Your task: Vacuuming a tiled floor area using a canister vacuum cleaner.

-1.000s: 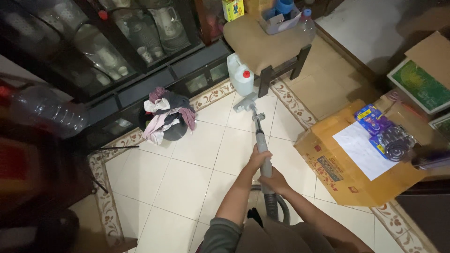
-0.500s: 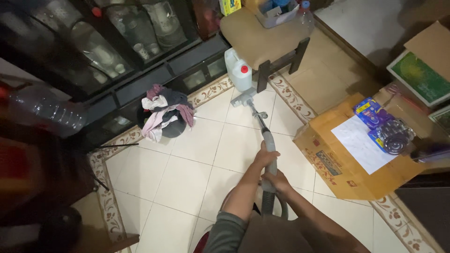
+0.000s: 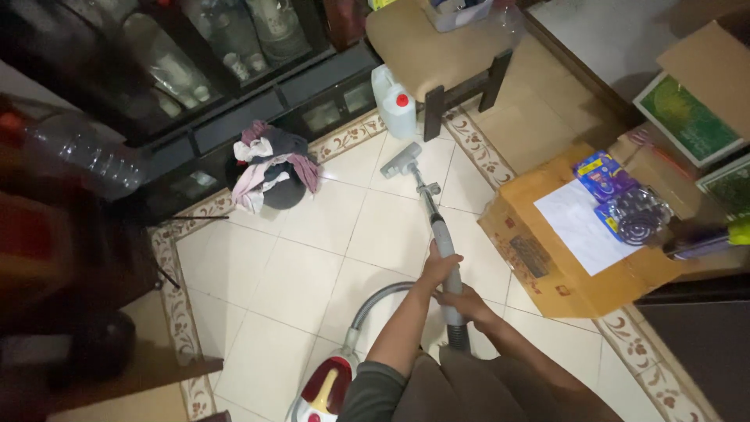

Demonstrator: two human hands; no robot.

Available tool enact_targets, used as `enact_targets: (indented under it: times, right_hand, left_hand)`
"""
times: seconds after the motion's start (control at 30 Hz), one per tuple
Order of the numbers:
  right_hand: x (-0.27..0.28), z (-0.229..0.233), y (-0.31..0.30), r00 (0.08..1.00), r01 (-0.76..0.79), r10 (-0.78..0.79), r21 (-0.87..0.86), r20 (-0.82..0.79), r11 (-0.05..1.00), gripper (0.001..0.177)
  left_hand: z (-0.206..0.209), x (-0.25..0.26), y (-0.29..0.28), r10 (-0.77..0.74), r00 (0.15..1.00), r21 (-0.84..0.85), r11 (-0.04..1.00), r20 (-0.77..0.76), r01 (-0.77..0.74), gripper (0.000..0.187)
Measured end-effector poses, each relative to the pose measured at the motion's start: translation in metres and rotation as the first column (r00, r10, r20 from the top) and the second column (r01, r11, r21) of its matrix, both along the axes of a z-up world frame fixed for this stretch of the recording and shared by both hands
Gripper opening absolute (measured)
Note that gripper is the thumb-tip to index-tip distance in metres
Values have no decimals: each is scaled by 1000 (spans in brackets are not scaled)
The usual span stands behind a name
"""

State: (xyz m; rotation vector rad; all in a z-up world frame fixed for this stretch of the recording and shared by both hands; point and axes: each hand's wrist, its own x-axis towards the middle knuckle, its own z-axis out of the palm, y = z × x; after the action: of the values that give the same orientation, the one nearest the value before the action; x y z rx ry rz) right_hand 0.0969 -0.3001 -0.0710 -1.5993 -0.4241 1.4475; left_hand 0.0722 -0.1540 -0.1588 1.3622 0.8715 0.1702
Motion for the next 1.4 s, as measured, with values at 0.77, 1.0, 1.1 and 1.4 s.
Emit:
enact_targets:
  times: [0.77,1.0,1.1,1.4]
  right_hand:
    - [19,-7,-149,989,104,-101,22,-105,994,53]
    - [5,-49,-112,998,14,-12,34,-69,999,51]
    - [-3,-21,-106,998,-38,37,-13,-51,999,50]
    - [29,52,-134,988,-151,152,50,-25,987,44]
  left_hand:
    - [40,9,-129,417,901,-255,890,120,-379,46]
    - [27,-22,-109,542,834,-385,794,101,-470,98]
    - [30,-28,-105,539,837,-357,802,90,-479,97]
    - [102,-32,-132,607,782,-508,722,139,-470,104]
